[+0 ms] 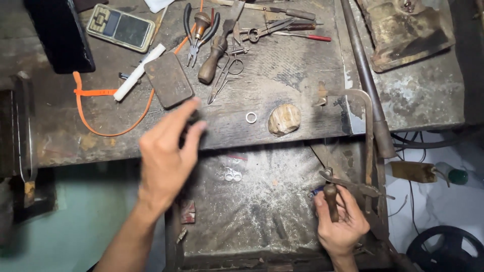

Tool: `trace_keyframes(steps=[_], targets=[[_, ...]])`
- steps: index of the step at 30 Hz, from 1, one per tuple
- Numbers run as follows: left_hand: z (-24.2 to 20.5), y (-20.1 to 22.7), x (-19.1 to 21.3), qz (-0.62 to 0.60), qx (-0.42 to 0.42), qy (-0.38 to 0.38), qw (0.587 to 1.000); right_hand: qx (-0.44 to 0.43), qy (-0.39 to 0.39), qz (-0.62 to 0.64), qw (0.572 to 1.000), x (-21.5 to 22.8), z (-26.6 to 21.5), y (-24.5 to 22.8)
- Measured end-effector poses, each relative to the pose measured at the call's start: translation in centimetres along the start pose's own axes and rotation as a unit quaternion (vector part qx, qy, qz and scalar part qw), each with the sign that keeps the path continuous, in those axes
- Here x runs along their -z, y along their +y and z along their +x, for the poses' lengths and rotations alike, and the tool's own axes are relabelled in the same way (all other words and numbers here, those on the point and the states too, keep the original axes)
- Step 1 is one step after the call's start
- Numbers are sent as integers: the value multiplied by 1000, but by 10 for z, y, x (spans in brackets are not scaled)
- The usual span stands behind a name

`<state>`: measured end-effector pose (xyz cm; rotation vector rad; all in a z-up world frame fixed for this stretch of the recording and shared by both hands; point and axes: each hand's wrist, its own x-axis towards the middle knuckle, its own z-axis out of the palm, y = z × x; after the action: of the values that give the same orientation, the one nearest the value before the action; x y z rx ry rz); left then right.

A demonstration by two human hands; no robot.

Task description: Using a jeweler's saw to precisely cut through a metal ring held in a wooden jig on a workbench.

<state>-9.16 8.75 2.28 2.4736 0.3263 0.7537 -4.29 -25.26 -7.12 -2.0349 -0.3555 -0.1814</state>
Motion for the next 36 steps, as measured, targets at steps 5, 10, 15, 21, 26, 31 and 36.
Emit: trace_keyframes(steps=[5, 10, 15, 21, 26, 31, 36], targets=[[17, -37, 27, 103, -11, 38, 994, 30, -28, 38, 998, -2, 16, -31], [23, -90, 35, 231, 34, 42, 971, 32, -25, 64, 997, 1, 4, -2], [17, -125, 26, 231, 51, 15, 972, 2, -9, 62, 998, -1, -7, 7], [5, -45, 40, -18, 254, 14, 967, 42, -63, 98, 992, -6, -1, -6], [-33, 9, -6, -317, 389, -176, 847, 81, -107, 173, 976, -22, -10, 0], [-33, 43, -16, -410, 409, -330, 745, 105, -106, 100, 984, -23, -11, -10], [-42, 39, -18, -498, 410, -319, 694, 122, -98, 27, 987, -23, -9, -14]])
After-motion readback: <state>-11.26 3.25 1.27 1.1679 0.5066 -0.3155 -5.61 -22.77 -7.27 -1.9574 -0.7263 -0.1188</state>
